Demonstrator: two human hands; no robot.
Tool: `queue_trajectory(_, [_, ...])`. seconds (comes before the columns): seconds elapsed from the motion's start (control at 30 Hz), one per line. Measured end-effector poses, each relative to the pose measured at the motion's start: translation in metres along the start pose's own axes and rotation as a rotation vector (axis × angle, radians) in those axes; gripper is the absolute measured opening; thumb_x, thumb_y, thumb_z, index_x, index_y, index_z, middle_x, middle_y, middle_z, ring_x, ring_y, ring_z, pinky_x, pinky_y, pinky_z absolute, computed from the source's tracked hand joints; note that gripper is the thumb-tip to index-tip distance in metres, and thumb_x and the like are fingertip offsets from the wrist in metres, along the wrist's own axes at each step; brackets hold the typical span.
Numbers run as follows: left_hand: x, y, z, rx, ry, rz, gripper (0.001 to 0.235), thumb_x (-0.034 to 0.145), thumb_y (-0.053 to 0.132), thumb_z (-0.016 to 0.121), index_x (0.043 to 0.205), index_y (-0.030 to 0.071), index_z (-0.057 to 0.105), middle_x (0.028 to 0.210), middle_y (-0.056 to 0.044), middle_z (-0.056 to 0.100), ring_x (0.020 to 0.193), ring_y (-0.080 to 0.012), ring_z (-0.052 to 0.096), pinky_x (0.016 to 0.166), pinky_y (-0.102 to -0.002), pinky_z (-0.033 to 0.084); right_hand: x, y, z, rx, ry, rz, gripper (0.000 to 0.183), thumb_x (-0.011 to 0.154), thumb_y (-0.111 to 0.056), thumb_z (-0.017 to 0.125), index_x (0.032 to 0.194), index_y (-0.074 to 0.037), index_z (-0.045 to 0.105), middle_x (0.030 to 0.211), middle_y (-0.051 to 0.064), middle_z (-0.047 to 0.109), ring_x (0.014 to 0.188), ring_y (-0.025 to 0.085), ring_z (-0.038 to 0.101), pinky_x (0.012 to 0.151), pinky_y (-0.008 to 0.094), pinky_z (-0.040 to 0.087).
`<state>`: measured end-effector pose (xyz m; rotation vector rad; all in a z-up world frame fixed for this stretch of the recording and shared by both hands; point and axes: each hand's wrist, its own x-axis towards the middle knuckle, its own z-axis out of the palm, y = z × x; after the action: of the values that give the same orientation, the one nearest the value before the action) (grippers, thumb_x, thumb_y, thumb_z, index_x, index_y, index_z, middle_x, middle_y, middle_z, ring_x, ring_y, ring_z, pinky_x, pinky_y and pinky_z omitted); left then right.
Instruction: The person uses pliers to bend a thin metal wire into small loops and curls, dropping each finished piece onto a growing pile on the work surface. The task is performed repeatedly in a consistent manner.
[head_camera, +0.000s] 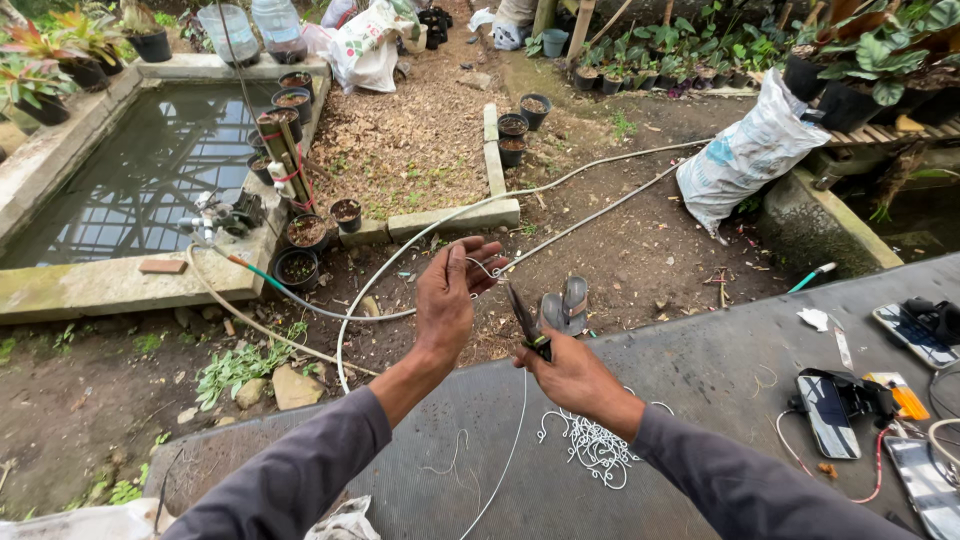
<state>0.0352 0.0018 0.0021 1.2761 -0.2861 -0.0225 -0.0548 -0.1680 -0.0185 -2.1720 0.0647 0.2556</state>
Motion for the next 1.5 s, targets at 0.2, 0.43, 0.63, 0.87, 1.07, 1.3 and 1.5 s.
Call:
queue_trajectory(0.2, [-0.005, -0.006, 0.006, -0.057, -0.049, -0.044, 0.041, 0.109, 0.027, 0.035, 0.13, -0.002, 0.056, 0.123, -0.017, 0.072, 0.108, -0.0247, 0.074, 0.092, -0.037, 0.059, 0.004, -0.006, 0.002, -0.031, 0.07, -0.036, 0.033, 0.1, -0.034, 0.058, 0.105, -0.003, 0.068, 0.093, 0.009, 0.079, 0.089, 0.019, 0.075, 0.08, 0.035, 0.056])
queue_trajectory(0.43, [-0.009, -0.004, 0.01, -0.077, -0.069, -0.024, 0.04, 0.11, 0.026, 0.036, 0.132, -0.002, 0.054, 0.124, -0.017, 0.071, 0.111, -0.0254, 0.073, 0.096, -0.037, 0.057, 0.002, -0.015, 0.002, -0.063, 0.121, -0.036, 0.034, 0.099, -0.036, 0.057, 0.101, -0.003, 0.064, 0.079, 0.009, 0.074, 0.072, 0.02, 0.072, 0.067, 0.037, 0.055])
queue_trajectory(0.63, [-0.021, 0.008, 0.018, 0.0, -0.074, 0.061, 0.043, 0.107, 0.033, 0.038, 0.136, 0.003, 0.047, 0.131, -0.013, 0.065, 0.117, -0.0224, 0.067, 0.098, -0.038, 0.056, -0.001, -0.027, 0.003, -0.041, 0.211, 0.01, 0.043, 0.103, -0.042, 0.054, 0.087, -0.004, 0.063, 0.06, 0.008, 0.059, 0.053, 0.019, 0.054, 0.052, 0.042, 0.044])
queue_trajectory(0.87, [-0.008, -0.004, 0.03, 0.072, 0.113, 0.07, 0.047, 0.109, 0.039, 0.028, 0.107, 0.004, 0.06, 0.11, -0.014, 0.077, 0.098, -0.0243, 0.078, 0.083, -0.036, 0.063, 0.011, -0.018, 0.004, -0.033, 0.172, 0.037, 0.053, 0.103, -0.046, 0.054, 0.078, 0.0, 0.065, 0.055, 0.005, 0.058, 0.048, 0.016, 0.052, 0.049, 0.04, 0.042])
queue_trajectory(1.07, [0.006, -0.005, 0.02, 0.222, 0.036, 0.167, 0.05, 0.108, 0.039, 0.029, 0.099, 0.003, 0.063, 0.099, -0.015, 0.079, 0.086, -0.026, 0.082, 0.073, -0.036, 0.064, 0.018, -0.008, -0.008, 0.067, 0.012, 0.068, 0.052, 0.106, -0.048, 0.052, 0.092, -0.001, 0.066, 0.066, 0.004, 0.06, 0.05, 0.019, 0.049, 0.049, 0.04, 0.043])
queue_trajectory(1.3, [0.015, 0.009, 0.009, -0.16, 0.054, -0.052, 0.045, 0.109, 0.036, 0.027, 0.109, 0.003, 0.058, 0.106, -0.02, 0.076, 0.092, -0.0296, 0.078, 0.083, -0.04, 0.062, 0.008, -0.02, -0.016, -0.194, 0.134, 0.027, 0.042, 0.097, -0.048, 0.059, 0.111, -0.009, 0.064, 0.076, 0.016, 0.071, 0.068, 0.026, 0.067, 0.067, 0.044, 0.053])
queue_trajectory(1.5, [0.01, 0.016, 0.006, -0.344, 0.045, -0.214, 0.044, 0.11, 0.035, 0.029, 0.112, 0.001, 0.057, 0.11, -0.025, 0.074, 0.098, -0.0325, 0.076, 0.09, -0.041, 0.063, 0.005, -0.015, -0.015, -0.354, 0.409, -0.274, 0.035, 0.099, -0.029, 0.06, 0.12, -0.001, 0.056, 0.101, 0.019, 0.067, 0.086, 0.034, 0.069, 0.074, 0.046, 0.055])
